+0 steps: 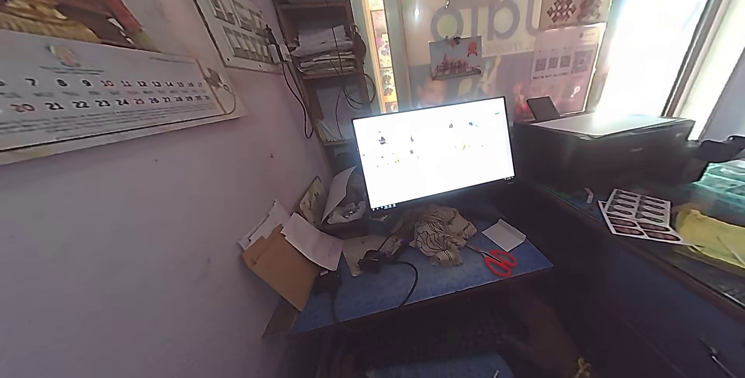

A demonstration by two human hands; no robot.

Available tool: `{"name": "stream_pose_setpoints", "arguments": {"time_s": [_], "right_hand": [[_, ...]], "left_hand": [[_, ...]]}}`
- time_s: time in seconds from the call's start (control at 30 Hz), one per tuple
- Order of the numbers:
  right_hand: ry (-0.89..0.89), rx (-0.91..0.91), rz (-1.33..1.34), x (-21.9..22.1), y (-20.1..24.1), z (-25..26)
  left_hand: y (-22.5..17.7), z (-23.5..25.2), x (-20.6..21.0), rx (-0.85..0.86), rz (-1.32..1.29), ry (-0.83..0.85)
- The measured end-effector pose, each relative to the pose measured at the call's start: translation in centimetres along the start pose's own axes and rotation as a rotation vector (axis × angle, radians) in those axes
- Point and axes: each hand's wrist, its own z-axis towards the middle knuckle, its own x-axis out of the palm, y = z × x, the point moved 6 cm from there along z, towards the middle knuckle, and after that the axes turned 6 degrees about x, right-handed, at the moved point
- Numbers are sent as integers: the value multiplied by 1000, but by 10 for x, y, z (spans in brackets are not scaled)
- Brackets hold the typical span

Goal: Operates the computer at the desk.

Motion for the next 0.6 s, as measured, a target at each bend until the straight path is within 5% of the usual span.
{"name": "stream_pose_setpoints", "arguments": {"time_s": [0.23,0.6], "right_hand": [[-25,-37,37,-3,3,-1],[17,183,38,0,-9,4]], "left_hand": [[2,0,1,11,-2,-14],[3,-1,2,16,1,-23]]}}
